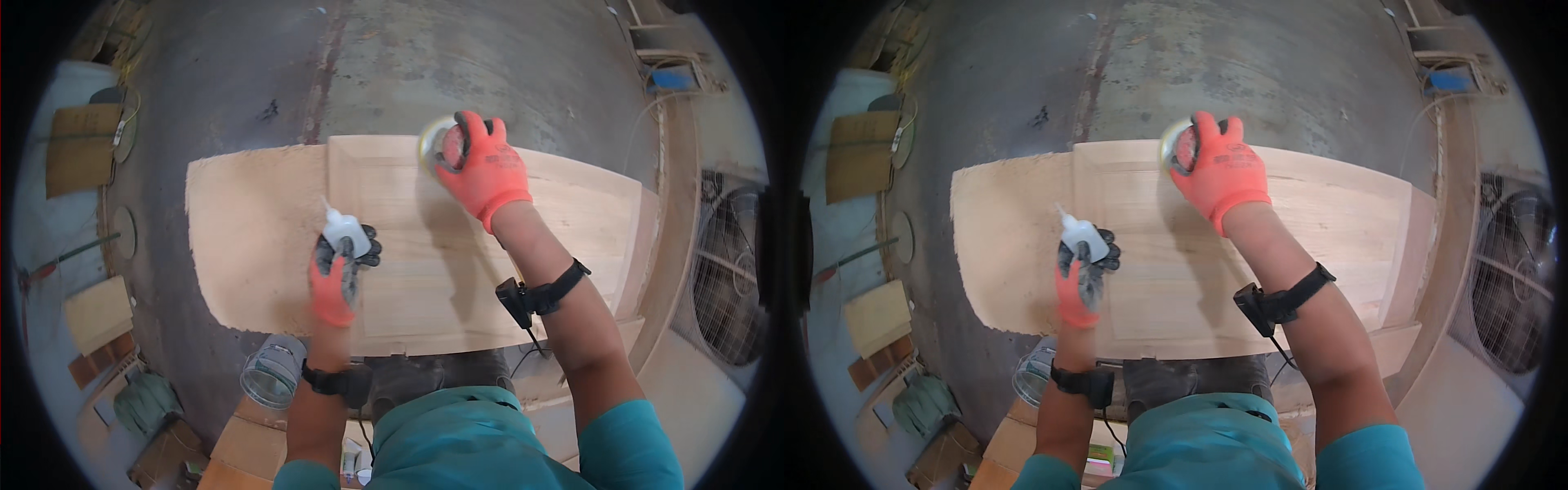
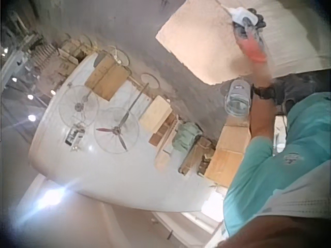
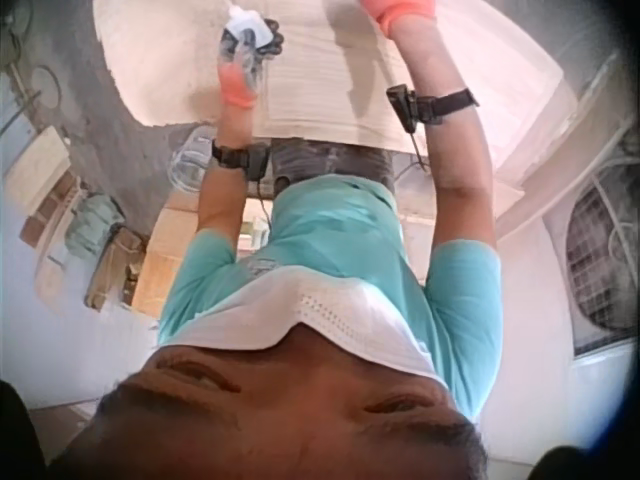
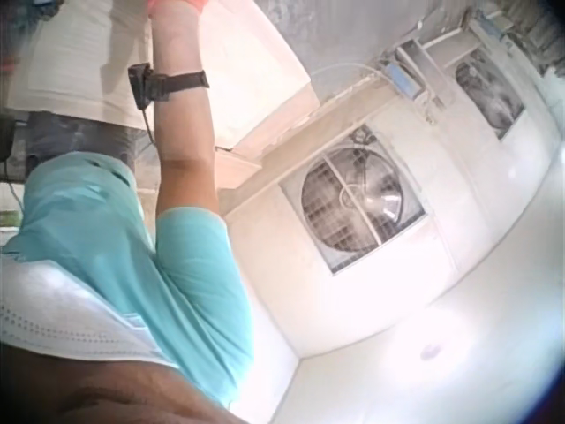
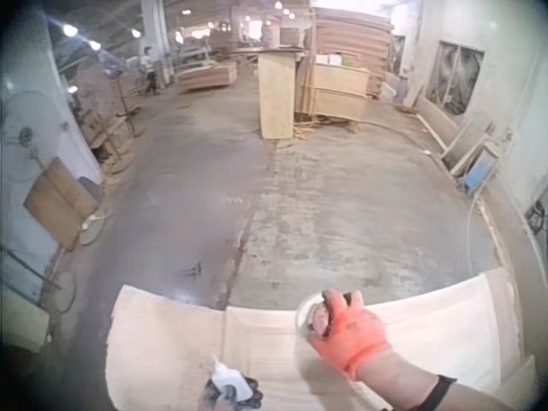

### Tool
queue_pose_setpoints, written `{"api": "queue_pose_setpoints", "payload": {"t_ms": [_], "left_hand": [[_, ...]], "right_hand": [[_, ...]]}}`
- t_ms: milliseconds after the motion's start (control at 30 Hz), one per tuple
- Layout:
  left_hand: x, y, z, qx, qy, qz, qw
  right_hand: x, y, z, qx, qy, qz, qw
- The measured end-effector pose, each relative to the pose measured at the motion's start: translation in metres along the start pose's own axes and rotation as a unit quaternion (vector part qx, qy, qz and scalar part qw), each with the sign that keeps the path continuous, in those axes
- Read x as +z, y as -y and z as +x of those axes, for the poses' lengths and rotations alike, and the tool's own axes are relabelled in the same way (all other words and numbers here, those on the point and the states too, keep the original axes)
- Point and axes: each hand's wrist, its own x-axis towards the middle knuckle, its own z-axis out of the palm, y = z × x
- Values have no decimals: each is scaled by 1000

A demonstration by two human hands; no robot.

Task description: The person uses a handheld orbital sander to smooth the surface of a large, light-colored wooden board. They hold a white squeeze bottle in the other hand and occasionally apply a small amount of liquid to the wood while sanding. The person moves the sander across the board's surface in a continuous, sweeping motion.

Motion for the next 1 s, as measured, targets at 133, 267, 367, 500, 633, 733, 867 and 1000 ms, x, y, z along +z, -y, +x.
{"api": "queue_pose_setpoints", "payload": {"t_ms": [133,267,367,500,633,733,867,1000], "left_hand": [[-35,26,-6,3,-62,10,998],[-44,34,-7,-6,-103,11,995],[-42,29,-4,-21,-88,24,996],[-23,2,-2,-47,-19,-4,999],[-18,-6,-3,-44,-7,1,999],[-21,-6,-2,-52,-3,14,999],[-21,-6,1,-48,27,7,998],[-22,-9,-4,-48,31,23,998]], "right_hand": [[15,65,16,-64,46,-1,997],[34,122,40,-105,110,15,988],[34,140,47,-95,132,13,987],[21,82,49,-38,56,-12,998],[-18,-24,43,60,-44,-33,997],[-41,-118,32,150,-104,-28,983],[-66,-272,9,235,-173,-26,956],[-93,-336,-2,339,-188,15,921]]}}
